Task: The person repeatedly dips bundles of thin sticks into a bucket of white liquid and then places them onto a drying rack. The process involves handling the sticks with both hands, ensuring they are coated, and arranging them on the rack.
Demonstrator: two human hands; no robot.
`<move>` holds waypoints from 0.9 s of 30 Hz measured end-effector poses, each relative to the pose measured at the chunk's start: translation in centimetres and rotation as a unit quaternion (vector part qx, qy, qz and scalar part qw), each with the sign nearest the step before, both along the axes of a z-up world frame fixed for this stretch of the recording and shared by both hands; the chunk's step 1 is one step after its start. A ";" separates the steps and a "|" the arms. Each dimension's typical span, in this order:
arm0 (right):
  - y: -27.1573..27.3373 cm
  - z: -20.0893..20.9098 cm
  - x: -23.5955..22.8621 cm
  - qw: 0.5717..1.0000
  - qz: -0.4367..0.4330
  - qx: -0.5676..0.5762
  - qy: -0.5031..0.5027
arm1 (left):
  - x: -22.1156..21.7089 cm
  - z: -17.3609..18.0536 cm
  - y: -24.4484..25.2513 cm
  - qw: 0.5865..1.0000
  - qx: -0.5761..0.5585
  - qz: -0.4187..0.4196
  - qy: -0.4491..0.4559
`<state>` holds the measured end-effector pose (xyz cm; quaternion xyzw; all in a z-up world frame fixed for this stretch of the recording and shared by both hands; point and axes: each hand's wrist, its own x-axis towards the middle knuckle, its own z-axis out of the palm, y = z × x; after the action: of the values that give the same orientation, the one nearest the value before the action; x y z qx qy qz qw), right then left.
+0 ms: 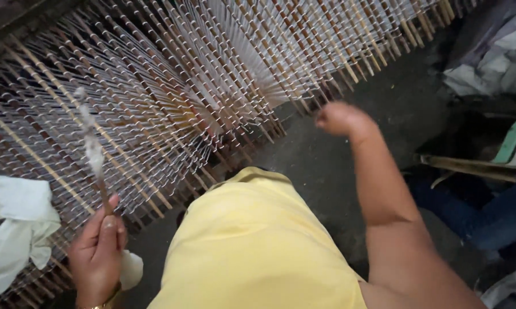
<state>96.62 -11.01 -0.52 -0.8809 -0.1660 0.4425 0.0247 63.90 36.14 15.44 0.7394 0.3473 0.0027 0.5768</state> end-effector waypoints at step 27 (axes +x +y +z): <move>4.6 4.5 -2.6 0.996 0.053 -0.036 -0.054 | -2.5 -0.8 -0.6 0.997 0.011 -0.020 -0.076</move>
<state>94.07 -6.37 3.93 -0.8939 -0.1978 0.4003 -0.0396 61.38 35.52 14.66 0.7503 0.2876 0.0507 0.5931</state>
